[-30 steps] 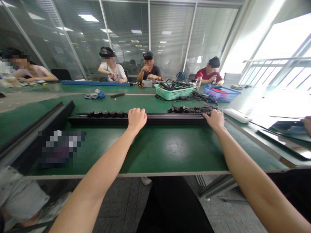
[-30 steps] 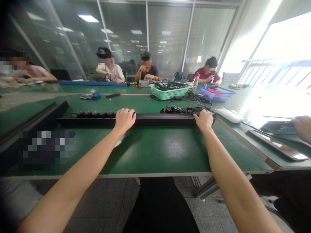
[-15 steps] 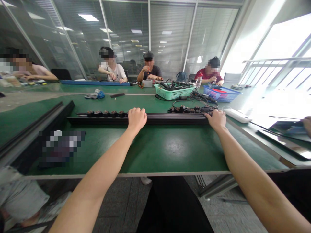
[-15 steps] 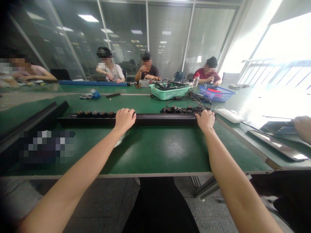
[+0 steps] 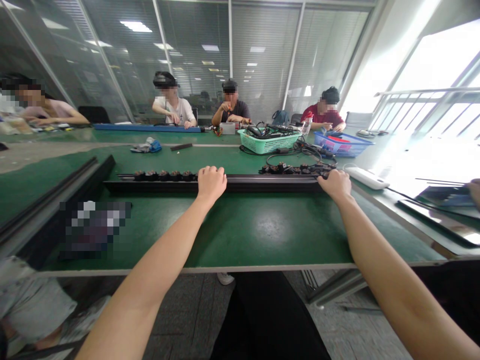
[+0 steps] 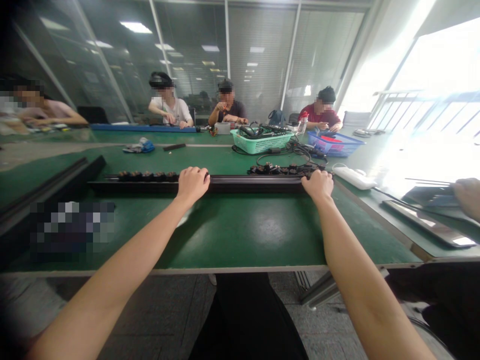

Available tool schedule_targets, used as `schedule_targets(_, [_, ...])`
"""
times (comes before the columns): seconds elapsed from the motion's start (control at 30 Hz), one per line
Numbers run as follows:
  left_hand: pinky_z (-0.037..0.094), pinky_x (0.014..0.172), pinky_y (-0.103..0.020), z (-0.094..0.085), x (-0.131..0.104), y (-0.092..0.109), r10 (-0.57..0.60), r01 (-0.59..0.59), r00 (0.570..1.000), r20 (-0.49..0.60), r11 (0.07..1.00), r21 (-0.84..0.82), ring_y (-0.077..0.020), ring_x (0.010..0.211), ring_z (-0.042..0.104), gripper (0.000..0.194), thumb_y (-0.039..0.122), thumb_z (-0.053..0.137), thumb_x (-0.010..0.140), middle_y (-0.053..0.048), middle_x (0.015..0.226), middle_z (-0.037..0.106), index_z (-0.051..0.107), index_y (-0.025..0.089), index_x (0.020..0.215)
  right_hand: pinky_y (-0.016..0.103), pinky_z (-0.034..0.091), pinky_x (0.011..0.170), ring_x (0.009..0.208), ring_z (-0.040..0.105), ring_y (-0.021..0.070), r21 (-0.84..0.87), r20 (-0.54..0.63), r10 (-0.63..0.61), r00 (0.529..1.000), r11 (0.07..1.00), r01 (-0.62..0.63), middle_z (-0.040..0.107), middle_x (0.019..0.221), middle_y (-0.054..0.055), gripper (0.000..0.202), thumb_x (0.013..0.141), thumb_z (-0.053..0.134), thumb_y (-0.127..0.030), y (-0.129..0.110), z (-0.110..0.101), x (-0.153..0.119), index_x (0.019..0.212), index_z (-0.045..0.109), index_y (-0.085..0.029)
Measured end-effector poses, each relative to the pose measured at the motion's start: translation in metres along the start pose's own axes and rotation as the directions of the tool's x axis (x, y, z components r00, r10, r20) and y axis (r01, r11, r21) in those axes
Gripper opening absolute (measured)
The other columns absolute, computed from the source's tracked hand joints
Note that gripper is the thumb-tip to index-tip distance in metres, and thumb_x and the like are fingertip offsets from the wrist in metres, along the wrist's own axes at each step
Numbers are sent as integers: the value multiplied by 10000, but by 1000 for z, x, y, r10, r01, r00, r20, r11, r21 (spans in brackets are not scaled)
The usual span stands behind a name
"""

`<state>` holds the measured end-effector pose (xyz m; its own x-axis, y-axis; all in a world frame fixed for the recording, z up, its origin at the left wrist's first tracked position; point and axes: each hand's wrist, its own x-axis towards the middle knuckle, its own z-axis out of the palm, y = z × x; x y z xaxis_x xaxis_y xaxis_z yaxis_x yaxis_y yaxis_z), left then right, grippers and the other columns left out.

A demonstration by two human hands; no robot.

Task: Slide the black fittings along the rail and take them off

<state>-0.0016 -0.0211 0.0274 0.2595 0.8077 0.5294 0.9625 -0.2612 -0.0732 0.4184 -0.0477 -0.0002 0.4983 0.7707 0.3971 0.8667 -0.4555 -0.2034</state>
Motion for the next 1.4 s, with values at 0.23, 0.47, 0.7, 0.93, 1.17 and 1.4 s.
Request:
schedule_targets(0.23, [415, 956, -453, 1, 0, 0, 7, -7, 1000, -9, 1000, 25, -343, 1117, 617, 329, 267, 431, 1039, -178, 1103, 724, 728, 156, 1126, 475, 507, 969, 1180, 605, 408, 4, 1, 64, 998, 998, -64, 656, 1225, 305, 602, 919, 637, -503, 2, -4, 1, 1232, 717, 6])
schedule_targets(0.47, [406, 969, -461, 1, 0, 0, 2, -2, 1000, -2, 1000, 7, -342, 1125, 609, 335, 266, 426, 1036, -184, 1117, 717, 725, 154, 1136, 466, 513, 958, 1151, 618, 392, -9, -22, 70, 997, 997, -70, 667, 1187, 279, 546, 912, 676, -499, 3, -2, 3, 1166, 753, -22])
schedule_targets(0.7, [414, 971, -465, 1, 0, -1, 4, -4, 1000, -6, 1000, 4, -342, 1118, 612, 353, 271, 410, 1034, -181, 1110, 720, 730, 163, 1136, 490, 511, 959, 1142, 611, 404, 10, -37, 72, 997, 997, -71, 664, 1171, 286, 536, 925, 652, -485, 5, 1, 5, 1149, 752, -9])
schedule_targets(0.93, [412, 977, -471, 0, 0, 0, -4, 4, 1000, 6, 1000, -15, -345, 1138, 601, 357, 290, 407, 1040, -181, 1120, 717, 731, 180, 1145, 504, 491, 953, 1118, 591, 406, 54, -40, 86, 995, 995, -84, 639, 1145, 294, 587, 935, 625, -558, 4, -1, 2, 1129, 744, -17])
schedule_targets(1.17, [404, 984, -476, 1, 0, 0, -4, 4, 1000, 6, 1000, -7, -348, 1140, 602, 347, 284, 417, 1039, -186, 1130, 715, 729, 175, 1148, 514, 478, 993, 1159, 587, 411, 46, -27, 96, 995, 994, -94, 634, 1181, 297, 584, 947, 632, -545, 4, -3, 1, 1164, 733, -12])
schedule_targets(1.4, [415, 973, -464, 0, -1, 0, -1, 1, 1000, 0, 1000, 5, -343, 1127, 610, 341, 273, 420, 1036, -180, 1116, 720, 728, 170, 1140, 513, 483, 991, 1173, 589, 409, 49, -39, 102, 994, 994, -100, 633, 1202, 296, 608, 952, 633, -573, 7, 0, 4, 1167, 735, -14])
